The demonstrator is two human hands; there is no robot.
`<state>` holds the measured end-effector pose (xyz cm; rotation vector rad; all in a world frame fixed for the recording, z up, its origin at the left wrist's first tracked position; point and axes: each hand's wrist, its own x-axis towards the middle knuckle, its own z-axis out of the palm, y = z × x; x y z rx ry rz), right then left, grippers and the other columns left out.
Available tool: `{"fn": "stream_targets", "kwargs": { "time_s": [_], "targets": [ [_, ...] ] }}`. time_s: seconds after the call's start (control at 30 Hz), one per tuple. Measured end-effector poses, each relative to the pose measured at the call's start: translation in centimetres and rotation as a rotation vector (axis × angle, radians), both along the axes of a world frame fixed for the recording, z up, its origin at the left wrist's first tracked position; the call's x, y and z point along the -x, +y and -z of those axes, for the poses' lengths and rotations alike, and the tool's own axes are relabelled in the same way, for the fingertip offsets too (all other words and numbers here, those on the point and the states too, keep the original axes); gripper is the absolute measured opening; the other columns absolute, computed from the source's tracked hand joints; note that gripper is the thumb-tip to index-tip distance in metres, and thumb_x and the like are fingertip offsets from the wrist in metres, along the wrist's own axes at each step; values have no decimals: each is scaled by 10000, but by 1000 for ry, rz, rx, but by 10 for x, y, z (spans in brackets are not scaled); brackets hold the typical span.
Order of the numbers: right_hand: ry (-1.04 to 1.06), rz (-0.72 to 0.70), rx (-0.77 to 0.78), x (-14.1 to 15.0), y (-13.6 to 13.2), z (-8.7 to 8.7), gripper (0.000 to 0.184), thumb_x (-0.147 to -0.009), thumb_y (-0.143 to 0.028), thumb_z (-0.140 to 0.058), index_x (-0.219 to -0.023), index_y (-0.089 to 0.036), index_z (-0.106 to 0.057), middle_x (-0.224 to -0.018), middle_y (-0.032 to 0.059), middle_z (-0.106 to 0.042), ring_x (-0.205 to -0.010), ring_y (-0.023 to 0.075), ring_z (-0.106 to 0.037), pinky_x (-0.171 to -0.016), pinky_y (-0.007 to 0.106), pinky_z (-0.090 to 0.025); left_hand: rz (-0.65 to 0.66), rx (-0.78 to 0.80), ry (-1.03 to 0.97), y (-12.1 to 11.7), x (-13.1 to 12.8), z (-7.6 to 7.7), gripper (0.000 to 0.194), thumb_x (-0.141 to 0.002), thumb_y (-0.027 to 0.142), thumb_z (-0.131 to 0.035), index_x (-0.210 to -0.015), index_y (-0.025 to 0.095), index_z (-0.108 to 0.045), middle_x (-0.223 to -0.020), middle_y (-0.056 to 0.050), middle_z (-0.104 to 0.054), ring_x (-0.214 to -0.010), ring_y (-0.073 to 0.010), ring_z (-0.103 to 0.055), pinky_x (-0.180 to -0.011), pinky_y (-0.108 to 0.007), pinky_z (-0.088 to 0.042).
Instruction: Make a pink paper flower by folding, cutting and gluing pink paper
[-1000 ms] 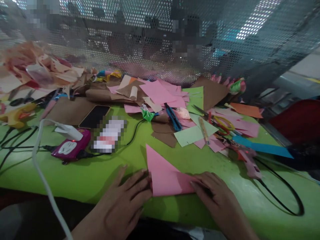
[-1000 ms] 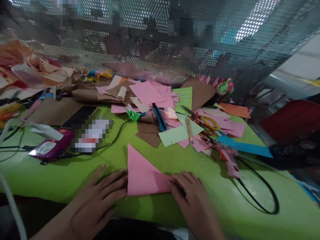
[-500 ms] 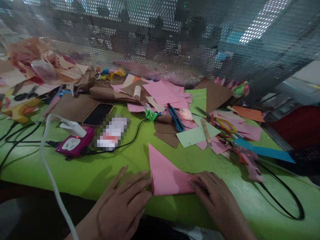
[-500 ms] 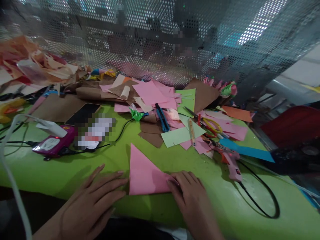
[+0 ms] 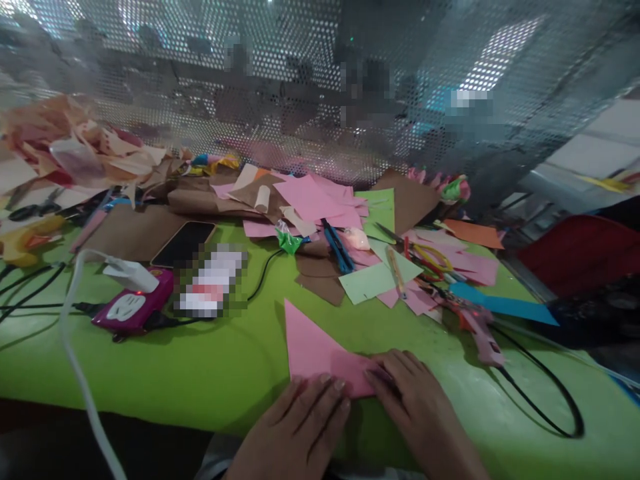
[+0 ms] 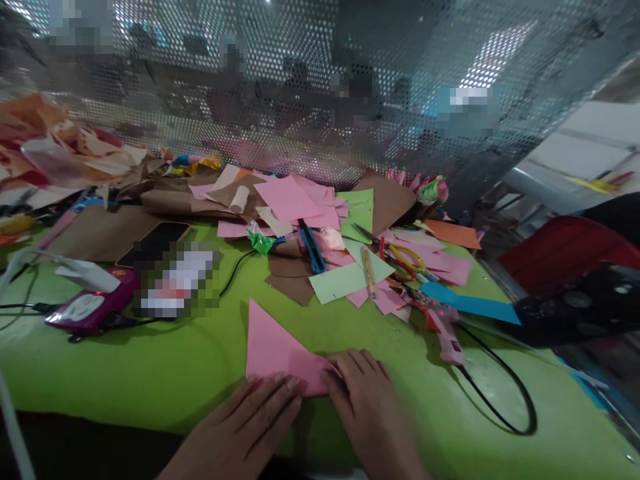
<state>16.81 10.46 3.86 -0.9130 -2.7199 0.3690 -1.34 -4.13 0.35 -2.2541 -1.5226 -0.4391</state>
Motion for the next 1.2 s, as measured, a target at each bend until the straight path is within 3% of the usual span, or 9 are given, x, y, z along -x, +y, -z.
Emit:
{"fn": "stream_targets", "kwargs": {
  "time_s": [0.17, 0.33, 0.4, 0.53, 0.63, 0.77, 0.83, 1.03, 1.2],
  "targets": [
    [3, 10, 45, 2, 0, -1, 197, -991, -320, -409, -921, -226, -568, -864, 50, -651, -813, 244, -590, -716, 375, -420, -28, 11, 34, -3, 0, 7, 416, -989, 191, -316, -1374, 159, -470, -1447, -14, -503, -1324, -213, -428, -1046, -357, -332],
    [-5, 107, 34, 4, 0, -2, 156, -947, -330, -488, -875, -208, -556, -822, 62, -642, -770, 257, -585, -666, 368, -438, -28, 25, 43, -4, -1, 12, 432, -974, 203, -357, -1392, 157, -454, -1471, -17, -476, -1340, -217, -401, -1063, -355, -314],
    [32, 144, 47, 2, 1, -3, 133, -934, -324, -514, -955, -204, -565, -865, 67, -651, -800, 256, -596, -684, 365, -458, -30, 20, 56, -5, 0, 13, 433, -969, 216, -369, -1388, 161, -464, -1463, -16, -487, -1331, -212, -413, -1066, -346, -317],
    [187, 214, 70, -12, -3, -10, 256, -947, -275, -496, -1196, -215, -514, -998, 72, -649, -875, 218, -619, -748, 324, -494, -23, -16, 65, -4, 2, 14, 413, -965, 248, -378, -1346, 174, -521, -1413, -13, -545, -1348, -213, -392, -1128, -351, -247],
    [207, 122, -58, -24, -14, -15, 290, -949, -210, -473, -1235, -230, -517, -1109, 79, -656, -993, 213, -608, -837, 325, -466, -17, -33, 38, -4, 1, 17, 405, -966, 269, -377, -1322, 177, -546, -1404, -16, -554, -1409, -214, -296, -1190, -365, -130],
    [58, -228, -290, -32, -30, -12, 386, -898, -201, -525, -1283, -225, -545, -1165, 40, -706, -1058, 198, -612, -886, 320, -412, -62, -67, -49, -4, -6, 27, 412, -981, 255, -314, -1297, 160, -560, -1383, -24, -574, -1429, -212, -261, -1212, -398, -76],
    [-14, -324, -380, -32, -34, -7, 430, -875, -213, -534, -1305, -221, -547, -1201, 20, -702, -1083, 187, -615, -906, 316, -398, -78, -87, -82, -4, -8, 32, 421, -985, 251, -293, -1301, 158, -556, -1362, -27, -593, -1425, -209, -273, -1214, -397, -80],
    [-95, -318, -394, -38, -31, -3, 481, -859, -171, -510, -1334, -243, -530, -1321, -10, -619, -1159, 157, -599, -966, 310, -374, -61, -96, -82, -4, -5, 32, 413, -980, 226, -300, -1291, 179, -568, -1333, -8, -618, -1433, -193, -255, -1216, -371, -91],
    [-51, -307, -364, -42, -27, -2, 473, -868, -158, -503, -1333, -240, -527, -1300, 6, -634, -1159, 147, -607, -956, 292, -390, -81, -64, -11, -13, 7, 26, 437, -975, 202, -274, -1288, 246, -576, -1369, 27, -585, -1458, -208, -172, -1201, -524, -10]
  ]
}}
